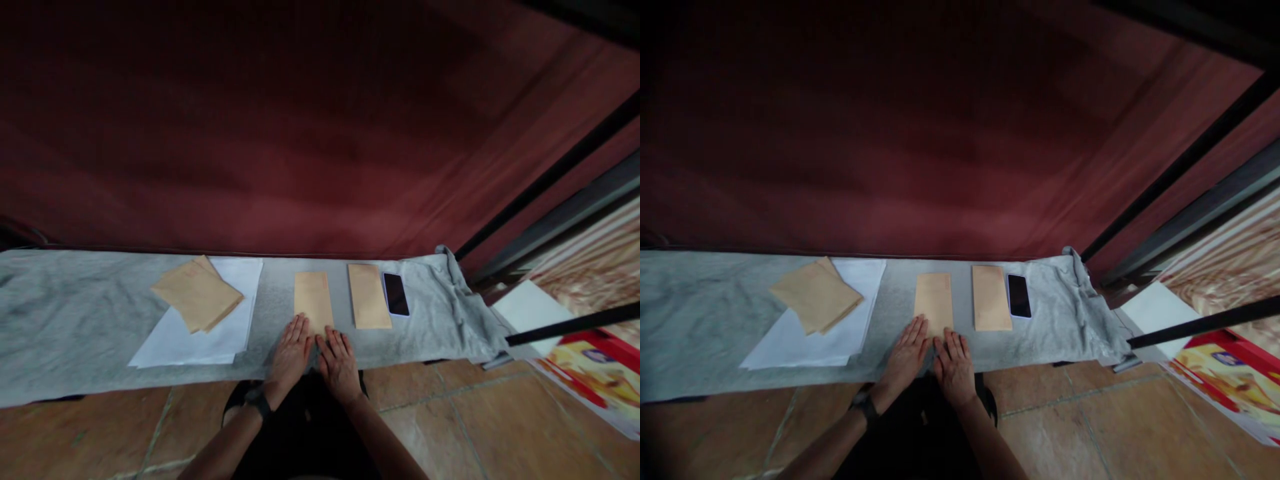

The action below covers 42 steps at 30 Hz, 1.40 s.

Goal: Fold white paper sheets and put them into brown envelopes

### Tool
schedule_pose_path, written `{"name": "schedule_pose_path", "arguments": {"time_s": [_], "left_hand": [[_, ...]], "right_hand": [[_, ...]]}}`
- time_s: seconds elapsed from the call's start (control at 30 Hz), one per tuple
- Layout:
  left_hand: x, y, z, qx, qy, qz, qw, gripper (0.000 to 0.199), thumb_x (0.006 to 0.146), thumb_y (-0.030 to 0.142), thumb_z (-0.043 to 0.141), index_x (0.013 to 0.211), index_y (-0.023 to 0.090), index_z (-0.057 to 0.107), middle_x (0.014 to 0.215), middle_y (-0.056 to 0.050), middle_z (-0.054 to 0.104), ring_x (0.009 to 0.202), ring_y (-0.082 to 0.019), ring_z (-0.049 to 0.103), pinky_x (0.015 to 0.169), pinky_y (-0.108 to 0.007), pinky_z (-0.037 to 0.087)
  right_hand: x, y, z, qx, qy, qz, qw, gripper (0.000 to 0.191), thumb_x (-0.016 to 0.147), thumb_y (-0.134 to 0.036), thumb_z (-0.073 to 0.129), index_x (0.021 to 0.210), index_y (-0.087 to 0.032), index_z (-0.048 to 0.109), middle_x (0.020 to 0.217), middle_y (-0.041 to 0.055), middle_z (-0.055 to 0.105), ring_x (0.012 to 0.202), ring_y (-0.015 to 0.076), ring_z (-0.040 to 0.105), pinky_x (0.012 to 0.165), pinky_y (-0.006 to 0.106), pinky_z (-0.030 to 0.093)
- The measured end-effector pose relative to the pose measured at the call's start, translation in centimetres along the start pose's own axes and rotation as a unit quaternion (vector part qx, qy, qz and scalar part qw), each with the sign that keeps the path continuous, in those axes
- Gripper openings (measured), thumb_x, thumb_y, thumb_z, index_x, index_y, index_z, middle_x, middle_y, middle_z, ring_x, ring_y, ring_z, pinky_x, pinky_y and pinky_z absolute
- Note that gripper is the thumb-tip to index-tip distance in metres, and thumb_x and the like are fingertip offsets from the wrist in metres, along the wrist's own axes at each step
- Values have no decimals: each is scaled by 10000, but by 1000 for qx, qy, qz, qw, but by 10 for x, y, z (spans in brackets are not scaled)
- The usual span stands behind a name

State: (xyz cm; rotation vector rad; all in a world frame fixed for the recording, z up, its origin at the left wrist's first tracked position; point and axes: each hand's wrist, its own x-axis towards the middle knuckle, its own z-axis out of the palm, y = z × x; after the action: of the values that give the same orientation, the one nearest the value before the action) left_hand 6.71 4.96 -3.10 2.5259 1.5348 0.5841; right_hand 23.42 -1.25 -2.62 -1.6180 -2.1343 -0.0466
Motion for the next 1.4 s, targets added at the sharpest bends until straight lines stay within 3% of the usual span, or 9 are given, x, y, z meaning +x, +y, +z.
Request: {"name": "schedule_pose_path", "arguments": {"time_s": [0.13, 0.33, 0.53, 0.7, 0.9, 1.03, 1.17, 1.27, 1.4], "left_hand": [[-10, 5, -3, -115, 33, -100, 988, 483, 936, 209, 367, 1385, 90, 498, 1504, -173, 465, 1400, -252, 433, 1135, -433, 402], [18, 6, -25, -369, 17, -300, 879, 276, 846, 289, 528, 1067, 183, 653, 1077, -92, 732, 1038, -255, 678, 919, -400, 538], [30, 1, -38, -409, -13, -345, 845, 130, 799, 281, 600, 845, 170, 650, 777, -46, 723, 774, -198, 703, 688, -275, 548], [27, 7, -36, -427, -41, -390, 815, 80, 796, 207, 613, 871, 198, 584, 626, 25, 642, 560, -149, 666, 547, -239, 523], [21, 9, -40, -499, -36, -400, 768, 115, 817, 253, 641, 866, 202, 550, 694, 20, 676, 598, -140, 694, 631, -277, 582], [14, 6, -46, -550, -16, -378, 745, 152, 801, 320, 653, 868, 215, 566, 769, 3, 717, 699, -157, 719, 726, -320, 602], [10, 12, -48, -589, -6, -356, 726, 229, 759, 353, 658, 913, 209, 568, 808, -13, 727, 737, -176, 722, 761, -345, 599], [10, 24, -45, -608, -18, -338, 718, 266, 734, 386, 661, 914, 213, 570, 806, -13, 724, 733, -181, 719, 740, -341, 593], [13, 43, -40, -631, -41, -313, 709, 329, 698, 420, 698, 904, 198, 568, 786, -23, 717, 685, -176, 707, 697, -329, 579]], "right_hand": [[-2, -1, 5, -12, 17, 4, 1000, 523, 953, -215, 502, 1473, -244, 451, 1563, 94, 392, 1405, 261, 417, 1162, 482, 337], [-4, 0, 11, -14, 26, 6, 1000, 541, 949, -217, 491, 1486, -234, 432, 1565, 95, 387, 1408, 262, 415, 1167, 486, 322], [-3, -2, 11, 7, 43, 17, 999, 518, 940, -211, 476, 1459, -212, 472, 1536, 109, 433, 1397, 258, 432, 1159, 486, 338], [-1, -3, 10, 19, 40, 32, 999, 511, 918, -169, 479, 1427, -203, 509, 1519, 116, 458, 1396, 251, 435, 1153, 480, 353], [-3, 3, 16, 144, 69, 67, 985, 496, 952, -182, 399, 1439, -221, 485, 1499, 111, 482, 1381, 236, 455, 1131, 477, 392], [-10, 4, 26, 329, 164, 217, 904, 508, 971, -367, 413, 1436, -169, 459, 1412, 156, 552, 1294, 256, 538, 1045, 456, 485], [-8, -3, 23, 538, 154, 371, 741, 556, 861, -584, 575, 1245, -183, 601, 1108, 117, 710, 908, 233, 705, 808, 398, 602], [2, -10, 8, 641, 100, 414, 638, 548, 719, -641, 732, 1014, -183, 675, 944, 87, 741, 756, 211, 706, 715, 371, 611], [15, -14, -9, 687, 103, 415, 588, 490, 639, -629, 816, 765, -192, 634, 770, 58, 727, 723, 216, 716, 696, 365, 611]]}}
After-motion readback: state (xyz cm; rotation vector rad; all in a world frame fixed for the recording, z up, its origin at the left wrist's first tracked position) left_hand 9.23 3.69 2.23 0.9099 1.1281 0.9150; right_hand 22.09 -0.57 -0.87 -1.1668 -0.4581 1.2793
